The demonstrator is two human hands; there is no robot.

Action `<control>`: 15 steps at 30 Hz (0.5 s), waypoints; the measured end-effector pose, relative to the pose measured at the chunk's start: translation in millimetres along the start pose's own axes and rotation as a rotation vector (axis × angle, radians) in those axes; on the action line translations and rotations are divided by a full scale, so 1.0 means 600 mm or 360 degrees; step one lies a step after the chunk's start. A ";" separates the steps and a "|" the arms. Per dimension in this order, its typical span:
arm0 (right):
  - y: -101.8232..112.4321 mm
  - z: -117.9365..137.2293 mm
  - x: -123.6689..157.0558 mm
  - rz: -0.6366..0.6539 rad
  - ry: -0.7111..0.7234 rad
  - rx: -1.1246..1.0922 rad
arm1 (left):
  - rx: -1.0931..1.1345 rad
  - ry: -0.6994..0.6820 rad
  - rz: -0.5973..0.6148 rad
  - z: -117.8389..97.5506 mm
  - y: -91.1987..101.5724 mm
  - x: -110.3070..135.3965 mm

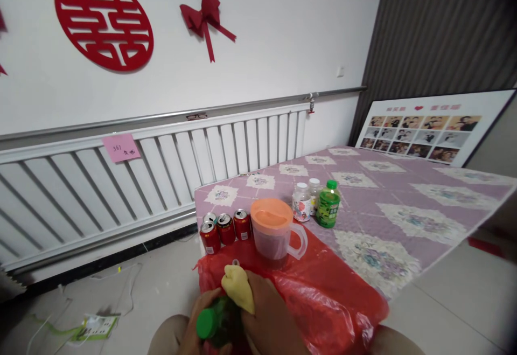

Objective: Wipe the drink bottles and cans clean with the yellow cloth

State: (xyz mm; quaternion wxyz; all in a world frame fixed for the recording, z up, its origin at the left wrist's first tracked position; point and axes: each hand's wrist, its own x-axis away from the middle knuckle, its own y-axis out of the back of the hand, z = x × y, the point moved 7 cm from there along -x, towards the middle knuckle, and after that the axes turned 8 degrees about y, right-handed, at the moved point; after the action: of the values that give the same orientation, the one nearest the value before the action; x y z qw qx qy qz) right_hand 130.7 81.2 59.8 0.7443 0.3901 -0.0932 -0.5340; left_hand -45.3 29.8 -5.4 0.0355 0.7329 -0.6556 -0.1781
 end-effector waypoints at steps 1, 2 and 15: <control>0.000 0.003 0.002 0.0064 -0.0016 -0.0119 | 0.0044 0.0052 0.0004 -0.003 -0.002 0.000; 0.002 0.005 0.004 0.0134 -0.0036 -0.0231 | 0.0085 0.0108 0.0005 -0.006 -0.004 -0.001; -0.028 -0.048 0.025 0.0039 -0.0192 -0.1263 | 0.0257 0.0345 0.0049 0.031 0.002 0.009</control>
State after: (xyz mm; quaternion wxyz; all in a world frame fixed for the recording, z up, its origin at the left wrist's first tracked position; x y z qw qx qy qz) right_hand 140.7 80.3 24.5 0.8366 0.0391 0.0721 -0.5416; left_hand -51.5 28.1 -23.8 0.0496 0.7382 -0.6714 -0.0439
